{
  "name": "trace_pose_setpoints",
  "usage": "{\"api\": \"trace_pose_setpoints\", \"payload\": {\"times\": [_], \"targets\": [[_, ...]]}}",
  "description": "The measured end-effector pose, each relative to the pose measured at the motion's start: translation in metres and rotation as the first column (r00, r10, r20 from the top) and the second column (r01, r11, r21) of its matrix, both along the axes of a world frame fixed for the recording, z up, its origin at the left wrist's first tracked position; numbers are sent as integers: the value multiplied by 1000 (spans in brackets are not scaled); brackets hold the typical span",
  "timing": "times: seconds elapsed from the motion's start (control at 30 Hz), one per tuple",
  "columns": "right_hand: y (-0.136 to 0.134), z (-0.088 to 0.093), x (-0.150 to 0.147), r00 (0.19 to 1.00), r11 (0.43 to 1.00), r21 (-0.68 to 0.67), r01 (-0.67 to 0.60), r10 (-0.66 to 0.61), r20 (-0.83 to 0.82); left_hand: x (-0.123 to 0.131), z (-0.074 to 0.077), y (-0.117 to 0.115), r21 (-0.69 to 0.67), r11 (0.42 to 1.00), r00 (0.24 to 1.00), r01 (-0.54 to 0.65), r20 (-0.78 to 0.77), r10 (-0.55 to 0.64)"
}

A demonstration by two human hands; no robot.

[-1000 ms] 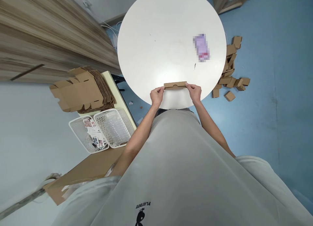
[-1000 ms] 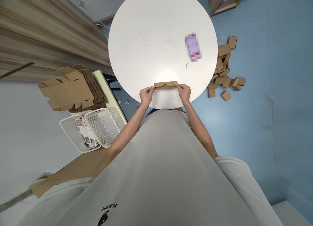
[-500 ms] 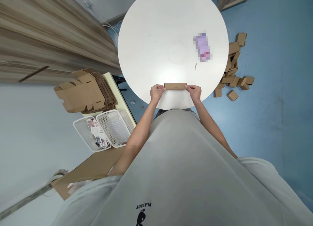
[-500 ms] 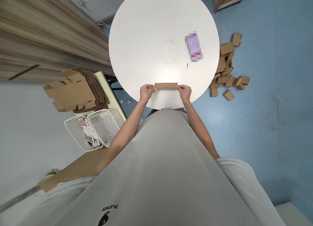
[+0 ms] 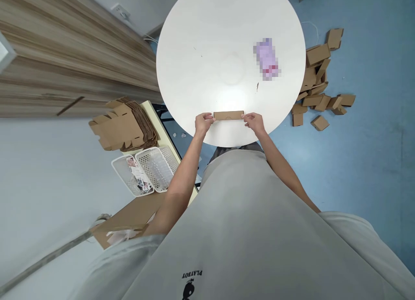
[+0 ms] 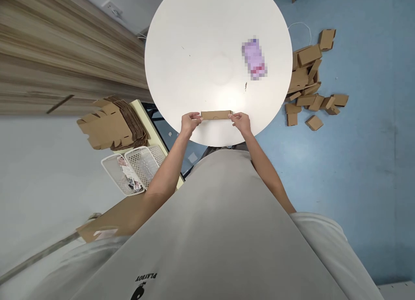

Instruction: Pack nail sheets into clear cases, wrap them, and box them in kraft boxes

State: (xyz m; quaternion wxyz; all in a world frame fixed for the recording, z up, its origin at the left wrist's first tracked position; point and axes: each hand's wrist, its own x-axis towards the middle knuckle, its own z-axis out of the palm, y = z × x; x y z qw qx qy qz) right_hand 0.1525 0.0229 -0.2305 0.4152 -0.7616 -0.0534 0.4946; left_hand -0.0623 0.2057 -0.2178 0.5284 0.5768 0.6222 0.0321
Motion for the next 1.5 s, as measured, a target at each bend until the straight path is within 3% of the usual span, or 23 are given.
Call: {"api": "trace_pose_setpoints", "payload": {"times": [0.23,0.4,0.6,0.73,0.87,1.07,1.23,1.37,1.5], "targets": [[3,-10,21,984,994,-34,-104,98,-146,12,13,-14,-95,988,993,-121,-17,120],[-2,-1,40,976,990,50,-129,136,-171,22,25,-46,-81,977,980,-200,3,201],[-27,16,47,997,981,193,-1,16,-76,40,42,-97,-31,959,959,-281,37,282],[-46,20,45,995,953,286,95,-81,-61,51,48,-127,-16,936,921,-352,169,350],[-75,30,48,996,926,369,84,-85,-11,61,57,-158,7,916,872,-402,307,381],[-139,49,57,991,928,351,126,-135,1,84,60,-221,60,913,835,-404,431,342],[-198,64,72,982,934,330,137,-172,79,109,58,-276,20,909,790,-416,504,350],[-234,70,88,973,927,359,113,-177,151,128,61,-301,13,923,769,-386,557,314],[-250,66,102,955,898,398,189,-263,139,145,66,-314,58,935,779,-350,572,256]]}}
